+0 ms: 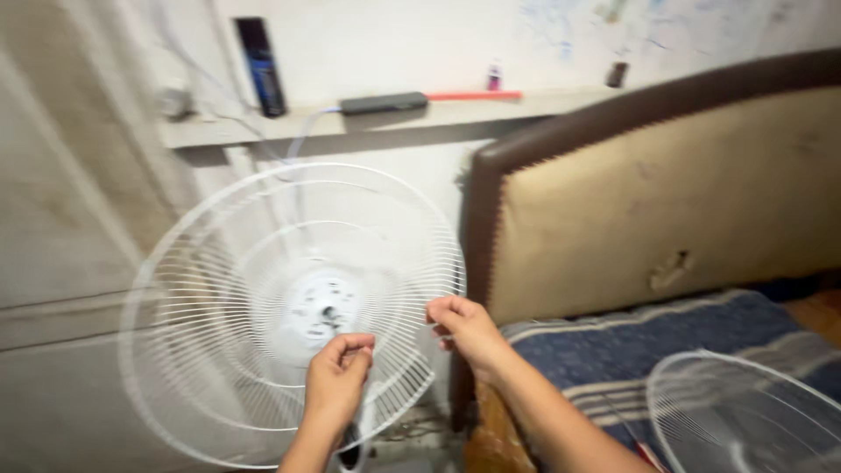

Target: The person unplugs a standing electric fan, then removes the front grille, the fan blades, and the rear grille, placing each part on the bed. The video ends with the fan fully disassembled.

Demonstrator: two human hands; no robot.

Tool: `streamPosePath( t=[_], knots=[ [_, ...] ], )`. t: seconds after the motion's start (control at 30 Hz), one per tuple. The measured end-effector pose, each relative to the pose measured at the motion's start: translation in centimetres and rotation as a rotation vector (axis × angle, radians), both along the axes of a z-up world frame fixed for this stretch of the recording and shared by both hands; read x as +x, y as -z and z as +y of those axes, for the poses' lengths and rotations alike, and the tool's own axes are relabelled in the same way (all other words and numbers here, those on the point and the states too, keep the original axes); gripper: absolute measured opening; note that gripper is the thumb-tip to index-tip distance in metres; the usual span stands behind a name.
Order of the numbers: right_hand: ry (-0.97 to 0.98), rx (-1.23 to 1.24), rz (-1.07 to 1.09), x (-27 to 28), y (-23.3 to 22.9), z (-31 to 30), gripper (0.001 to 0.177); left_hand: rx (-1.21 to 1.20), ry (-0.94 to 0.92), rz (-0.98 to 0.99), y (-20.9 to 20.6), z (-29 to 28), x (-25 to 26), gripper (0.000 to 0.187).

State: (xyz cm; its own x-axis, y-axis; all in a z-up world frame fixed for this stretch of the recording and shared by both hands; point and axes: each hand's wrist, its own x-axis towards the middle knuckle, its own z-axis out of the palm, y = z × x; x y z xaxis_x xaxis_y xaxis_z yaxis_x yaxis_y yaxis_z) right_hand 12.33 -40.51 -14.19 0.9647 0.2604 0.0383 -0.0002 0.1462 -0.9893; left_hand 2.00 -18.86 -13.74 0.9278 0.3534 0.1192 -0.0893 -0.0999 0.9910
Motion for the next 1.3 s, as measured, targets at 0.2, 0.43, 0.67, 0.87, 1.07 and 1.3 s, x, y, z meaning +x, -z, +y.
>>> streamPosePath(
  t=[0.2, 0.43, 0.67, 0.87, 1.07, 1.3],
  knots=[
    [0.48, -0.298, -0.635, 2.8, -3.5, 8.3, 0.02, 0.568, -0.414, -0.35, -6.1, 8.4, -5.8, 0.015],
    [0.998, -0.806, -0.893, 6.0, -8.2, 8.4, 0.066, 1.069, -0.777, -0.586, -9.9, 14.7, -8.0, 0.029],
    [0.912, -0.748, -0.448, 11.0, -2.0, 1.9, 0.028, 0.776, -0.559, -0.537, -8.6, 18.0, -6.2, 0.032],
    [0.816, -0.703, -0.404, 12.2, -0.1, 0.7, 0.039, 0.559, -0.538, -0.359, -7.7, 17.9, -5.2, 0.033],
    [0.709, -0.69, -0.208, 13.0, -1.1, -0.5, 0.021, 0.409, -0.557, -0.224, -8.3, 18.0, -5.1, 0.035],
    [0.825, -0.746, -0.28, 12.0, -1.2, -1.8, 0.019, 0.502, -0.558, -0.414, -9.4, 17.1, -6.6, 0.036]
  ],
)
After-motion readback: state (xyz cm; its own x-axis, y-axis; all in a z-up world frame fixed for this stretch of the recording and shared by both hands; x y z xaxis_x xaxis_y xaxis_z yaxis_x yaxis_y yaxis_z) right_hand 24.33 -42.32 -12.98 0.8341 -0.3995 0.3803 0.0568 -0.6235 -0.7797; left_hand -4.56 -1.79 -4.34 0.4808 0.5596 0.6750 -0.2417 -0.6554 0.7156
